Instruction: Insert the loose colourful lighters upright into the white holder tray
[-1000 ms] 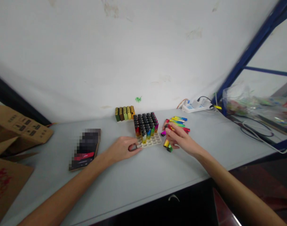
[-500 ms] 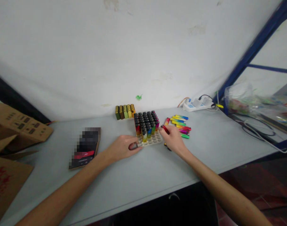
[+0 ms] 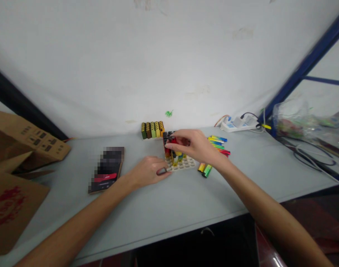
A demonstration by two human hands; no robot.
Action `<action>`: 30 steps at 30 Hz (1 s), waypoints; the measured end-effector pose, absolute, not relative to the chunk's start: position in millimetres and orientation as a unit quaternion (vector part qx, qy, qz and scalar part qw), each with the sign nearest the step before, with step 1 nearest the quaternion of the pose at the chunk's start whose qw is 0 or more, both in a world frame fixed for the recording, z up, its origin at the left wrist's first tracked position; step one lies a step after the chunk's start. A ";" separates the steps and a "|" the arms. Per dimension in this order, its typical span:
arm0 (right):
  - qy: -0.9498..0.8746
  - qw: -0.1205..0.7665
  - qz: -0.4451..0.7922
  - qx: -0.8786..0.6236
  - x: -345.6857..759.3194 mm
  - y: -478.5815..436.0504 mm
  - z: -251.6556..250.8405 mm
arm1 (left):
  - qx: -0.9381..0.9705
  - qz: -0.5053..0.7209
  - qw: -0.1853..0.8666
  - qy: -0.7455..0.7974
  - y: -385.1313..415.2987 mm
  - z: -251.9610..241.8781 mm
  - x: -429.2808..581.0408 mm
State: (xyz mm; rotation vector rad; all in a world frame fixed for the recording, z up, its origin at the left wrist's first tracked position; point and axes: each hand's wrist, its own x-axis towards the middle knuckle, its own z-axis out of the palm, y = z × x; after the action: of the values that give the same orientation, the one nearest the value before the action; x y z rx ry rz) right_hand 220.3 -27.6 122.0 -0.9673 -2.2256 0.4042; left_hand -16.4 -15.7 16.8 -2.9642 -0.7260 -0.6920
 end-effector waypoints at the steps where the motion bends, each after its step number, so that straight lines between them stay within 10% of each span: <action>1: -0.864 0.303 0.163 -0.367 215.5 -21.6 123.5 | -0.948 -0.219 0.012 -0.229 -15.6 17.4 -16.8; 14: -0.929 0.104 0.022 -0.354 193.5 6.0 109.6 | -0.945 -0.191 -0.004 -0.266 -17.1 15.1 -15.5; 30: -0.931 0.167 0.112 -0.305 220.8 1.5 148.0 | -0.930 -0.230 -0.007 -0.286 -26.2 10.2 -17.7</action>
State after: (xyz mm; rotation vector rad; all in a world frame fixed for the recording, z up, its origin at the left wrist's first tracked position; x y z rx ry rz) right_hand 220.8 1.5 148.0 -0.8676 -2.6486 0.3179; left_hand -17.7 -26.2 10.2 -2.9352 -0.9021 -0.7246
